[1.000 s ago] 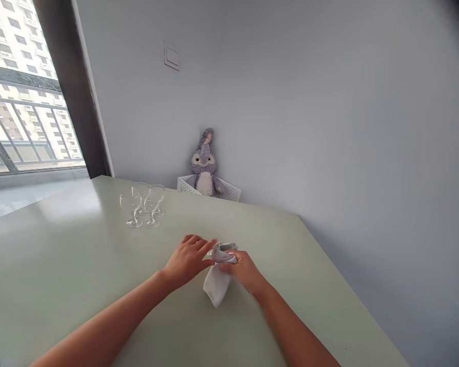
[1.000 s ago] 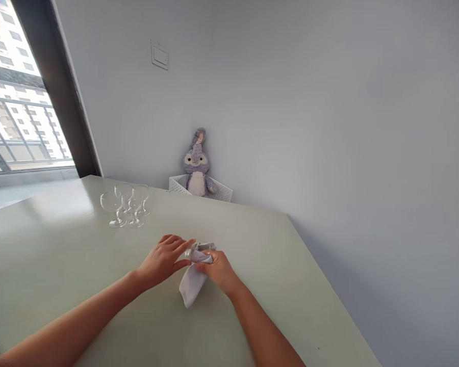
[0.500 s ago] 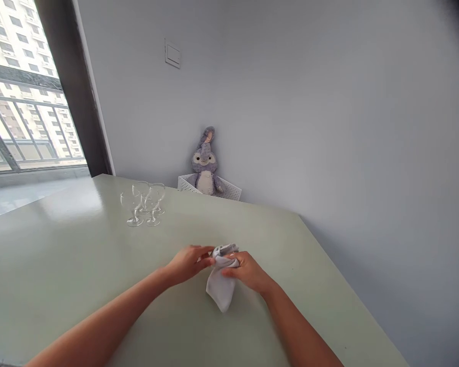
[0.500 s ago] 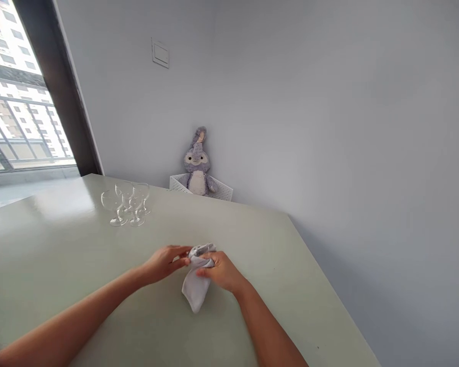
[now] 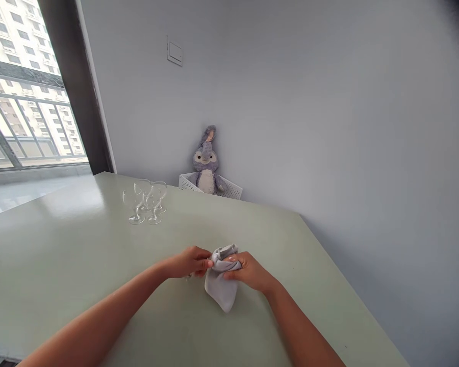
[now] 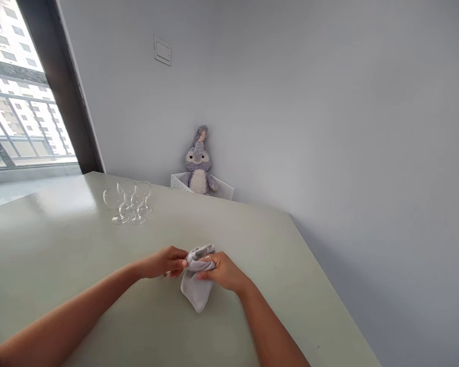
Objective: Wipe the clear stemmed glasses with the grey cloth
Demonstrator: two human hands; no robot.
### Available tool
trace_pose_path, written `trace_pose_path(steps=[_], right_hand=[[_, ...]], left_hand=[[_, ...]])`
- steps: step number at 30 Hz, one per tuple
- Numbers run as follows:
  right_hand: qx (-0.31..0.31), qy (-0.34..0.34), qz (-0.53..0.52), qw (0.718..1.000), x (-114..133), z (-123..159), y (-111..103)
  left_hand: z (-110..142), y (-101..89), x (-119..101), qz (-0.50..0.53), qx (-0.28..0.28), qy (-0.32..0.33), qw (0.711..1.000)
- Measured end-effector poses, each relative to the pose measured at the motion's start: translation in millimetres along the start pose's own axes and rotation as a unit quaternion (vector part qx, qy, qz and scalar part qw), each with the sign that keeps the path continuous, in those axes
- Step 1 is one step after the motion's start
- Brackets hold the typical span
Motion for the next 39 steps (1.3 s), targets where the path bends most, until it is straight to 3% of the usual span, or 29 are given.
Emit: trace_pose_path(steps=[1, 3, 4, 6, 8, 11, 13, 14, 15, 17, 19, 21, 23, 25, 28, 31, 33, 35, 38, 39], right_hand=[[-0.033, 0.005, -0.017, 0.999, -5.5, -1.9, -2.7], [-0.104, 0.015, -0.067, 0.992, -15.9, -5.4, -5.9], [-0.129, 0.017, -0.094, 0.987, -19.2, -6.7, -5.8], [-0.138, 0.009, -0.121, 0.983, -18.7, -7.9, -2.3], [-0.097, -0.008, -0.084, 0.992, -9.5, -6.7, 1.7], [-0.008, -0.027, 0.007, 1.0, 5.9, -1.0, 3.6], [0.027, -0.026, 0.026, 0.999, 8.3, 2.0, 1.5], [0.026, -0.023, 0.024, 0.999, 6.3, 2.2, -0.5], [0.012, -0.018, 0.017, 1.0, 2.3, 1.5, -3.0], [-0.052, -0.008, -0.012, 0.999, -8.7, -1.7, -8.0], [-0.118, -0.001, -0.061, 0.991, -19.3, -5.0, -9.3], [-0.142, -0.005, -0.093, 0.985, -23.2, -7.1, -5.9], [-0.117, -0.015, -0.068, 0.991, -18.2, -7.2, -1.3], [-0.068, -0.023, -0.004, 0.997, -8.1, -4.7, 1.4], [-0.006, -0.036, 0.089, 0.995, 5.4, 0.4, -1.4], [-0.003, -0.079, 0.156, 0.985, 8.5, 0.6, -14.2], [-0.04, -0.1, 0.183, 0.977, 2.3, -1.9, -29.2], [-0.126, -0.096, 0.209, 0.965, -7.2, -3.1, -49.5], [-0.296, -0.079, 0.279, 0.91, -11.8, 3.6, -73.2], [-0.324, -0.087, 0.317, 0.887, -7.9, 6.2, -72.5]], left_hand=[[-0.3, -3.3, -2.8, -0.046, -0.078, 0.007, 0.996], [1.9, -8.3, -11.3, -0.153, -0.23, 0.039, 0.96], [3.3, -8.7, -14.8, -0.197, -0.277, 0.055, 0.939], [3.5, -8.2, -15.7, -0.239, -0.301, 0.068, 0.921], [1.4, -9.7, -8.3, -0.203, -0.264, 0.047, 0.942], [-3.0, -2.9, 5.1, -0.069, -0.086, 0.013, 0.994], [-3.3, 6.3, 7.6, -0.004, 0.028, 0.002, 1.0], [-3.5, 8.9, 7.1, 0.003, 0.044, -0.001, 0.999], [-4.2, 8.5, 5.8, -0.009, 0.019, -0.003, 1.0], [-4.4, 2.0, 0.2, -0.084, -0.113, 0.008, 0.99], [-1.3, -3.8, -7.6, -0.182, -0.246, 0.036, 0.951], [0.5, -4.8, -10.6, -0.241, -0.294, 0.055, 0.923], [-0.3, -5.9, -7.0, -0.231, -0.279, 0.047, 0.931], [-1.9, -7.5, -0.1, -0.158, -0.231, 0.02, 0.96], [-5.5, -1.9, 8.3, 0.021, -0.093, -0.03, 0.995], [-8.0, 7.6, 10.8, 0.164, 0.022, -0.063, 0.984], [-10.2, 9.5, 14.7, 0.219, 0.033, -0.092, 0.971], [-12.8, 8.5, 21.4, 0.266, 0.012, -0.125, 0.956], [-16.8, 3.9, 31.8, 0.321, -0.041, -0.156, 0.933], [-18.1, 2.3, 34.6, 0.327, -0.06, -0.159, 0.93]])
Point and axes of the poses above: each hand's wrist, its own z-axis away from the middle knuckle, its own y-axis out of the palm, x = y × z, the point moved 5 cm from there along -z, towards the middle knuckle, and after that the axes turned 12 degrees about -y, right-handed, at the moved point
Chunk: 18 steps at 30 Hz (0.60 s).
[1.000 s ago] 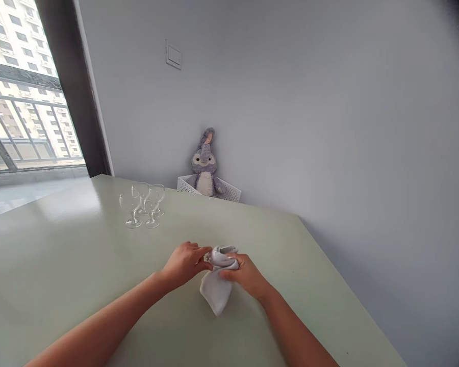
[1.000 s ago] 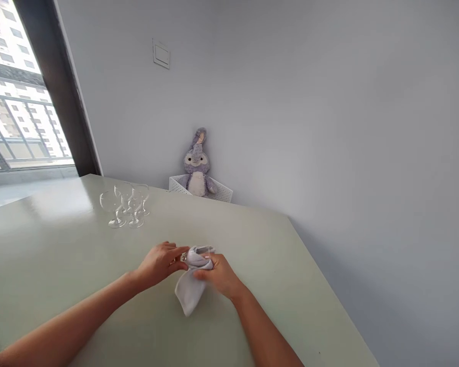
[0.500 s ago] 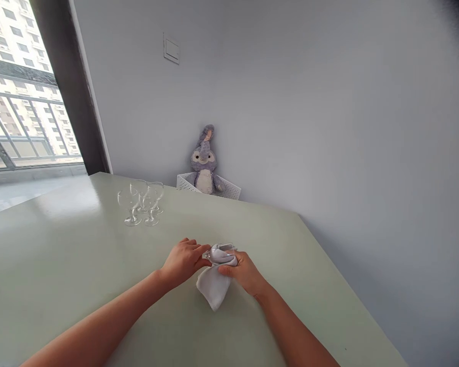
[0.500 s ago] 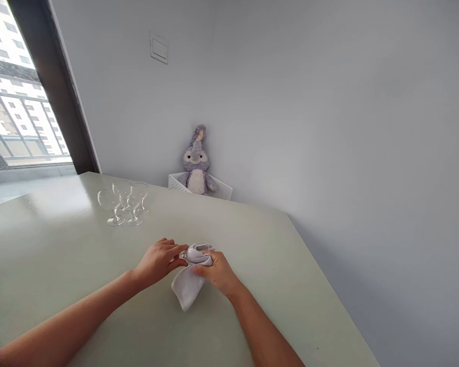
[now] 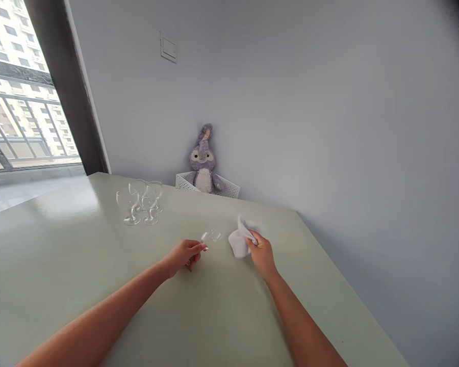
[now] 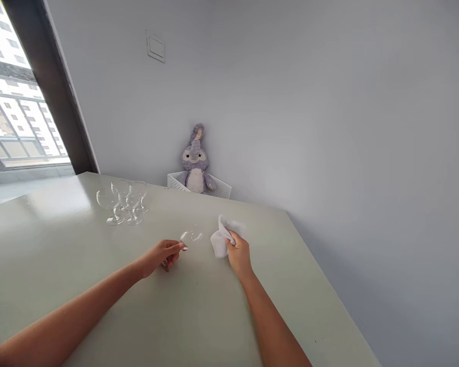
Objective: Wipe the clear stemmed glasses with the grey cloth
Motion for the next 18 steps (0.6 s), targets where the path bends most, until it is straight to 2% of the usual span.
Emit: trace_pose_path(steps=[1, 2, 5, 7, 8, 9, 11, 13, 15, 16, 18], right_hand=[[-0.004, -0.037, 0.04, 0.999, 9.1, 1.9, 0.4], [0.016, -0.093, 0.079, 0.992, 22.7, 5.0, 4.8], [0.135, -0.279, 0.163, 0.937, 68.9, 23.6, 31.5], [0.171, -0.336, 0.193, 0.906, 87.8, 34.0, 45.6], [0.17, -0.341, 0.202, 0.902, 92.2, 35.8, 49.0], [0.163, -0.333, 0.204, 0.906, 93.5, 35.3, 50.2], [0.14, -0.283, 0.174, 0.933, 88.1, 28.7, 46.1], [0.116, -0.19, 0.08, 0.972, 73.8, 19.0, 37.7], [0.094, -0.062, -0.06, 0.992, 53.7, 12.3, 32.4], [0.076, 0.008, -0.135, 0.988, 43.0, 11.4, 32.2], [0.024, 0.131, -0.27, 0.954, 24.4, 14.0, 36.2]], left_hand=[[-1.9, -1.9, 0.5, 0.0, -0.018, 0.005, 1.0], [-3.3, -2.9, 0.9, -0.011, -0.036, 0.012, 0.999], [-2.8, 0.1, 0.9, -0.139, -0.106, 0.043, 0.984], [3.4, 7.2, -1.3, -0.251, -0.16, 0.077, 0.952], [8.1, 12.5, -3.4, -0.301, -0.179, 0.103, 0.931], [13.5, 18.8, -5.9, -0.343, -0.191, 0.136, 0.91], [24.2, 32.2, -10.8, -0.41, -0.197, 0.206, 0.867], [31.5, 42.7, -13.6, -0.463, -0.202, 0.263, 0.822], [32.4, 46.4, -13.3, -0.475, -0.212, 0.278, 0.808], [30.8, 46.4, -12.2, -0.473, -0.217, 0.271, 0.809], [25.7, 44.7, -8.9, -0.463, -0.227, 0.242, 0.822]])
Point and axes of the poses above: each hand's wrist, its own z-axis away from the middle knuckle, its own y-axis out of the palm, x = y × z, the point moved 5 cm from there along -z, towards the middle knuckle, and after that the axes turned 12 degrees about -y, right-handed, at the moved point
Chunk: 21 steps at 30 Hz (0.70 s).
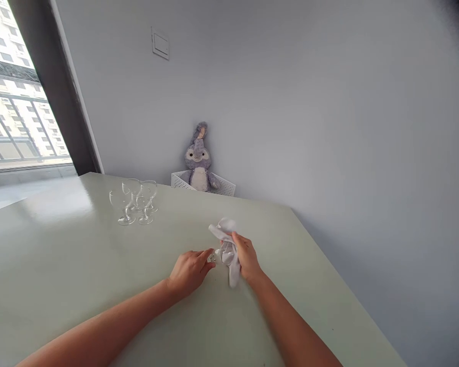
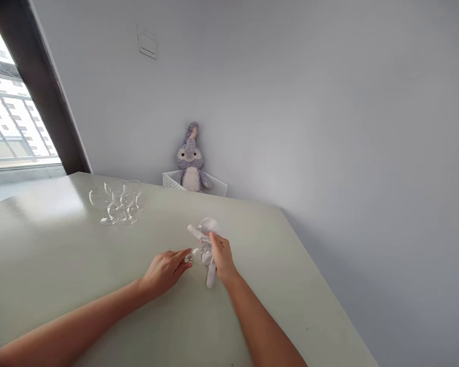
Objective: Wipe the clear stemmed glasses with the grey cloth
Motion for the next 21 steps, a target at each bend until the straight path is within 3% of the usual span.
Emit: trace_pose_path(steps=[3, 6, 11, 19, 21], right_hand=[[-0.095, 0.077, -0.152, 0.981, -19.6, 2.2, 0.1], [-0.128, 0.096, -0.21, 0.965, -23.2, 4.1, 5.5], [-0.126, 0.123, -0.269, 0.947, -15.3, 13.9, 22.3], [-0.049, 0.029, -0.245, 0.968, -13.6, 33.3, 46.3], [-0.047, 0.026, -0.242, 0.969, -17.3, 31.5, 43.5]], left_hand=[[-2.3, 4.9, 5.1, 0.026, 0.015, -0.048, 0.998], [-2.9, 4.7, 5.8, 0.068, 0.014, -0.078, 0.995], [-9.2, -0.4, -1.9, 0.149, -0.016, -0.103, 0.983], [-18.7, 4.1, -24.9, 0.257, -0.132, -0.096, 0.953], [-18.9, 8.8, -28.1, 0.277, -0.116, -0.082, 0.95]])
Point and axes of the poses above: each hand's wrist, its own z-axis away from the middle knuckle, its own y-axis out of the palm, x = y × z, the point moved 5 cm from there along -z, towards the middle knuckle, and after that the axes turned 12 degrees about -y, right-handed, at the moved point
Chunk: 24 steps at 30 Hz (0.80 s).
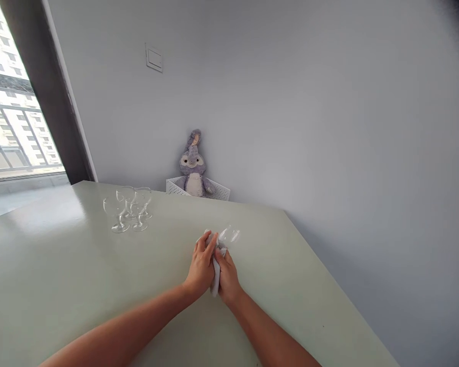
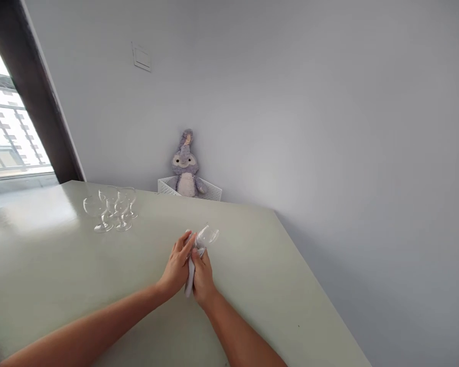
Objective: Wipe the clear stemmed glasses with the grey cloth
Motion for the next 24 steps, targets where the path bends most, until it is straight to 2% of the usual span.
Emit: trace_pose_path(steps=[2, 4, 7, 10, 11, 13, 15, 16, 17, 19, 21, 22, 24], right_hand=[[-0.013, 0.006, 0.002, 1.0, 0.7, -4.5, -7.1], [-0.005, 0.025, -0.005, 1.0, 4.1, -8.5, -12.2], [0.088, 0.099, -0.031, 0.991, 9.8, -7.6, -8.7], [0.191, 0.167, -0.042, 0.966, 15.1, 0.7, -1.3], [0.21, 0.17, -0.028, 0.962, 16.7, 2.5, -0.4], [0.23, 0.138, 0.058, 0.961, 19.2, 2.6, -1.8], [0.221, 0.055, 0.238, 0.944, 22.2, -1.7, -7.1], [0.205, 0.004, 0.348, 0.915, 24.6, -4.1, -9.8], [0.186, -0.05, 0.457, 0.868, 27.4, -5.9, -11.4], [0.151, -0.156, 0.629, 0.747, 33.1, -6.4, -9.7], [0.128, -0.253, 0.722, 0.631, 38.2, -3.3, -3.2], [0.119, -0.299, 0.743, 0.587, 40.8, -0.8, 0.6], [0.113, -0.366, 0.759, 0.526, 45.1, 4.0, 7.0]], left_hand=[[-2.5, 2.0, 1.5, 0.038, 0.059, -0.02, 0.997], [-8.8, -3.0, 3.4, 0.104, 0.121, -0.075, 0.984], [-18.6, -18.6, 1.8, 0.223, 0.197, -0.172, 0.939], [-21.1, -29.3, -5.8, 0.305, 0.274, -0.201, 0.89], [-20.7, -31.5, -7.3, 0.319, 0.283, -0.199, 0.882], [-19.0, -34.3, -6.1, 0.326, 0.266, -0.194, 0.886], [-15.9, -34.1, -1.1, 0.32, 0.223, -0.205, 0.898], [-13.9, -33.1, 1.7, 0.318, 0.199, -0.214, 0.902], [-11.7, -31.7, 4.1, 0.32, 0.178, -0.224, 0.903], [-7.7, -28.5, 7.0, 0.346, 0.144, -0.237, 0.896], [-4.9, -25.8, 8.5, 0.395, 0.12, -0.246, 0.877], [-4.0, -24.6, 9.1, 0.421, 0.113, -0.253, 0.864], [-2.8, -22.9, 10.7, 0.461, 0.107, -0.275, 0.837]])
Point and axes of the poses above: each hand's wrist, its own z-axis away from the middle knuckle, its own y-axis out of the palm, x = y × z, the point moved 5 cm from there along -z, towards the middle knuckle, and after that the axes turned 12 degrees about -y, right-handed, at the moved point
